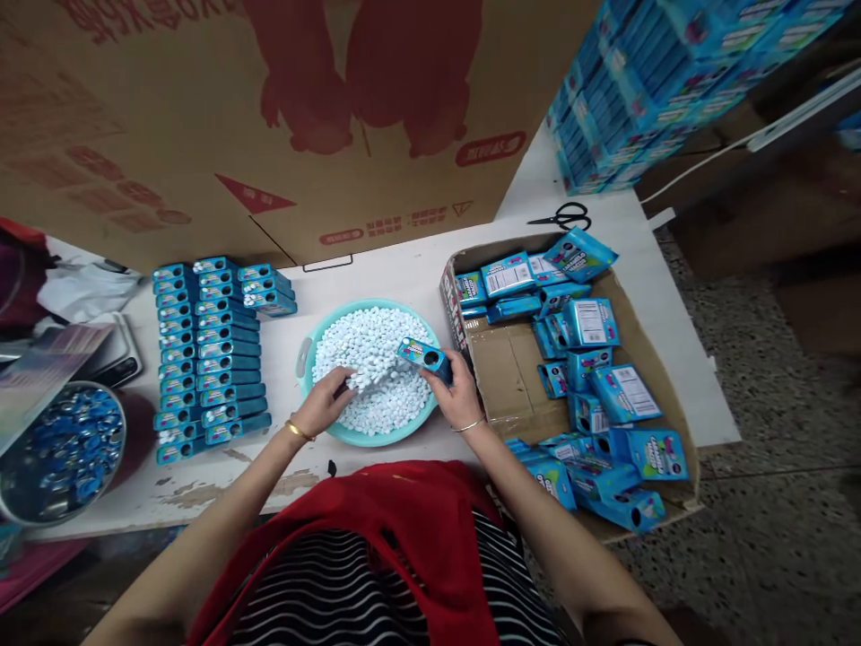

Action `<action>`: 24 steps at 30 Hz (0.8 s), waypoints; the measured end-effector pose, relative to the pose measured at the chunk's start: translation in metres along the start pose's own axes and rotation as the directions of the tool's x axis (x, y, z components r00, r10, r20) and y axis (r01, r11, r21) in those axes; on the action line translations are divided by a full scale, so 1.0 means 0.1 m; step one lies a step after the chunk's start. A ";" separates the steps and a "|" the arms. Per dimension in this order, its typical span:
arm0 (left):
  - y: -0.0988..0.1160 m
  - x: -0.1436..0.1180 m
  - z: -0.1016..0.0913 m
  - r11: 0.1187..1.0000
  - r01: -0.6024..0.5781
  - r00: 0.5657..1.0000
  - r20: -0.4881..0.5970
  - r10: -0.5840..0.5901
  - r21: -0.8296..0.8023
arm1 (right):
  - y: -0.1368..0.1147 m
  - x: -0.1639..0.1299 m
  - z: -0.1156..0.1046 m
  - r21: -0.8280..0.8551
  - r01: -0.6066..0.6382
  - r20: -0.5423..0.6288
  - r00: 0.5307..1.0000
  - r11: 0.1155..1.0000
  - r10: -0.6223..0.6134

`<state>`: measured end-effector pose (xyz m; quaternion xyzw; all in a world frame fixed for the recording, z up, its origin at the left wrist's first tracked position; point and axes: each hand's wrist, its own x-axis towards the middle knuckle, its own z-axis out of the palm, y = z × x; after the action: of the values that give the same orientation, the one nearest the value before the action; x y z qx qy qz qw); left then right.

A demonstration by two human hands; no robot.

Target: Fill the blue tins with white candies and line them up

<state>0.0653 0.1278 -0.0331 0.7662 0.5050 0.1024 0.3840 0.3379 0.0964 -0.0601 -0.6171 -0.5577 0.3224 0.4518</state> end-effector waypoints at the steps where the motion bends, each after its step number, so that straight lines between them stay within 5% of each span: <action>1: 0.07 -0.03 -0.11 0.999 -0.042 0.999 -0.005 0.042 -0.006 | -0.02 0.01 -0.03 -0.031 0.033 0.009 0.999 0.999 -0.033; 9: 0.73 -0.03 -0.69 0.960 -0.169 0.976 0.176 0.131 0.222 | -0.12 0.01 -0.02 -0.156 0.287 0.206 0.945 0.945 -0.253; 14: 1.20 0.06 -0.80 0.847 -0.121 0.953 0.300 -0.047 0.517 | -0.15 -0.03 0.08 -0.183 0.378 0.265 0.908 0.907 -0.325; 19: 1.63 0.05 -0.80 0.761 -0.076 0.946 0.288 -0.150 0.645 | -0.16 -0.09 0.15 -0.178 0.401 0.267 0.899 0.899 -0.348; 22: 1.68 -0.01 -0.84 0.779 -0.096 0.957 0.272 -0.099 0.620 | -0.14 -0.10 0.16 -0.150 0.379 0.266 0.905 0.913 -0.332; 24: 1.52 -0.07 -0.89 0.782 -0.089 0.969 0.234 -0.075 0.617 | -0.11 -0.10 0.15 -0.109 0.354 0.241 0.916 0.929 -0.321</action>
<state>0.1191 0.1356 0.1345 0.8583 0.4559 -0.1644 0.1684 0.3183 0.0897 -0.0570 -0.5044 -0.7250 0.2626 0.3885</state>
